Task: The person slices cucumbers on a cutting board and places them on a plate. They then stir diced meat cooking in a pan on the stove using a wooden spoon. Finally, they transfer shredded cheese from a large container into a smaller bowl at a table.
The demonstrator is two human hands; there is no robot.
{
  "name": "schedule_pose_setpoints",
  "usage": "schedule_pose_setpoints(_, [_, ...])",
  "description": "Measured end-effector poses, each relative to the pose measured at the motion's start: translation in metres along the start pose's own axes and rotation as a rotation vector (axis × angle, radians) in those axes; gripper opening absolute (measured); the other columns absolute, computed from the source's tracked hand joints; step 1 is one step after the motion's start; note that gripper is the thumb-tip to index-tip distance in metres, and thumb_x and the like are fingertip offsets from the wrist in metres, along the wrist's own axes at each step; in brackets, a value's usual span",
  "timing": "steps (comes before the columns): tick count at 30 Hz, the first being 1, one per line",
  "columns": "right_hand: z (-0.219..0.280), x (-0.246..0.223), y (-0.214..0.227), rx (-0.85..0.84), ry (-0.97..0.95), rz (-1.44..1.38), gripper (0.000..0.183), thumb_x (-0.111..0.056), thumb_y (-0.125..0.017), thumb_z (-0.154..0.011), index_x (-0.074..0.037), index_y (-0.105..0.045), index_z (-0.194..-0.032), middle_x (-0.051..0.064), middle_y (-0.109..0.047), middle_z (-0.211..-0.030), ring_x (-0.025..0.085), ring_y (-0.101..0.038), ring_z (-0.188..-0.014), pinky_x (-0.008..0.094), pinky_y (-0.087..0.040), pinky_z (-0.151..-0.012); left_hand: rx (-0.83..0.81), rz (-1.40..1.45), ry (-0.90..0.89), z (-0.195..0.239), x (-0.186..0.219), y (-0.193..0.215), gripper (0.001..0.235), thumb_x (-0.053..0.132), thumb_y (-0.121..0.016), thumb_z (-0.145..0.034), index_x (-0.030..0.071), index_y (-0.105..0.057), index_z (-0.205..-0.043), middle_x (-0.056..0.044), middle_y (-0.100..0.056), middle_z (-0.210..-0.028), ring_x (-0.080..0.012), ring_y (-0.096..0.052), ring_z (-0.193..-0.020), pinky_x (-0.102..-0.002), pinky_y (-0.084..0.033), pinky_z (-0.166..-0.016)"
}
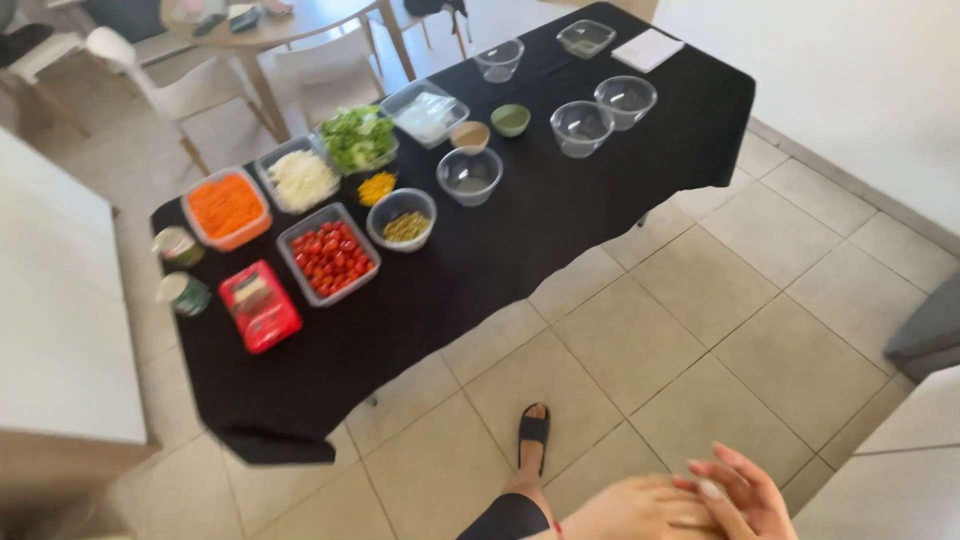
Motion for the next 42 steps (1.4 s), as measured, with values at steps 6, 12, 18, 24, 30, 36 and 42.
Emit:
schedule_pose_setpoints(6, [-0.135, -0.058, -0.117, -0.168, -0.042, 0.043, 0.04, 0.005, -0.059, -0.079, -0.001, -0.059, -0.118, 0.023, -0.071, -0.099, 0.037, -0.072, -0.09, 0.041, -0.057, -0.078, 0.464, 0.846, 0.098, -0.053, -0.118, -0.119, 0.02, 0.009, -0.058, -0.088, 0.011, -0.06, -0.108, -0.004, -0.061, -0.121, -0.0218, -0.057, -0.117, -0.037, -0.038, -0.104])
schedule_pose_setpoints(12, [-0.246, -0.115, -0.209, -0.299, 0.108, 0.189, 0.04, -0.007, -0.065, -0.077, -0.01, -0.062, -0.117, 0.011, -0.073, -0.101, 0.017, -0.069, -0.097, 0.028, -0.054, -0.089, 0.485, 0.833, 0.197, -0.091, -0.263, -0.134, 0.026, 0.001, -0.054, -0.082, 0.004, -0.062, -0.107, -0.013, -0.061, -0.113, -0.0296, -0.058, -0.103, -0.041, -0.044, -0.086])
schedule_pose_setpoints(18, [-0.373, -0.153, -0.248, -0.246, 0.275, 0.639, 0.04, -0.017, -0.061, -0.08, -0.025, -0.061, -0.119, -0.002, -0.066, -0.109, 0.01, -0.064, -0.099, 0.025, -0.052, -0.085, 0.499, 0.931, 0.463, -0.114, -0.361, -0.183, 0.023, 0.005, -0.051, -0.088, 0.008, -0.063, -0.107, -0.006, -0.065, -0.104, -0.0226, -0.063, -0.088, -0.035, -0.049, -0.077])
schedule_pose_setpoints(24, [-0.606, -0.126, -0.284, -0.28, 0.548, 1.094, 0.056, -0.025, -0.062, -0.078, -0.025, -0.048, -0.133, 0.015, -0.044, -0.135, 0.031, -0.04, -0.125, 0.042, -0.03, -0.105, 0.447, 0.929, 0.783, -0.157, -0.442, -0.289, 0.027, 0.013, -0.058, -0.084, 0.015, -0.066, -0.11, -0.001, -0.065, -0.111, -0.0177, -0.063, -0.1, -0.031, -0.047, -0.087])
schedule_pose_setpoints(30, [-0.82, -0.124, -0.35, -0.331, 0.382, 1.457, 0.058, -0.023, -0.057, -0.083, -0.04, -0.038, -0.135, 0.008, -0.024, -0.149, 0.032, -0.015, -0.14, 0.064, -0.022, -0.102, 0.267, 1.044, 1.612, -0.203, -0.525, -0.429, 0.048, 0.026, -0.067, -0.076, 0.035, -0.058, -0.122, 0.012, -0.058, -0.127, -0.013, -0.068, -0.103, -0.027, -0.052, -0.086])
schedule_pose_setpoints(36, [-0.953, -0.144, -0.379, -0.503, 0.23, 1.729, 0.066, -0.008, -0.043, -0.083, -0.045, -0.034, -0.137, 0.003, -0.048, -0.125, 0.027, -0.048, -0.115, 0.053, -0.042, -0.088, 0.104, 1.448, 2.072, -0.261, -0.593, -0.452, 0.067, 0.033, -0.06, -0.08, 0.025, -0.034, -0.142, -0.006, -0.048, -0.137, -0.0193, -0.07, -0.091, -0.028, -0.055, -0.083])
schedule_pose_setpoints(42, [-1.006, -0.147, -0.415, -0.442, 0.079, 1.156, 0.031, -0.015, -0.053, -0.078, -0.022, -0.068, -0.105, 0.003, -0.071, -0.092, 0.021, -0.068, -0.064, 0.032, -0.056, -0.063, 0.282, 1.524, 2.184, -0.28, -0.607, -0.455, 0.048, 0.007, -0.055, -0.079, 0.016, -0.055, -0.127, -0.004, -0.061, -0.126, -0.0167, -0.071, -0.056, -0.024, -0.059, -0.053])
Point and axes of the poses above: each hand's wrist, its own z-axis away from the middle knuckle, its own y-axis out of the back of the hand, x = y × z, the point moved 2 cm from there along -z, towards the middle knuckle
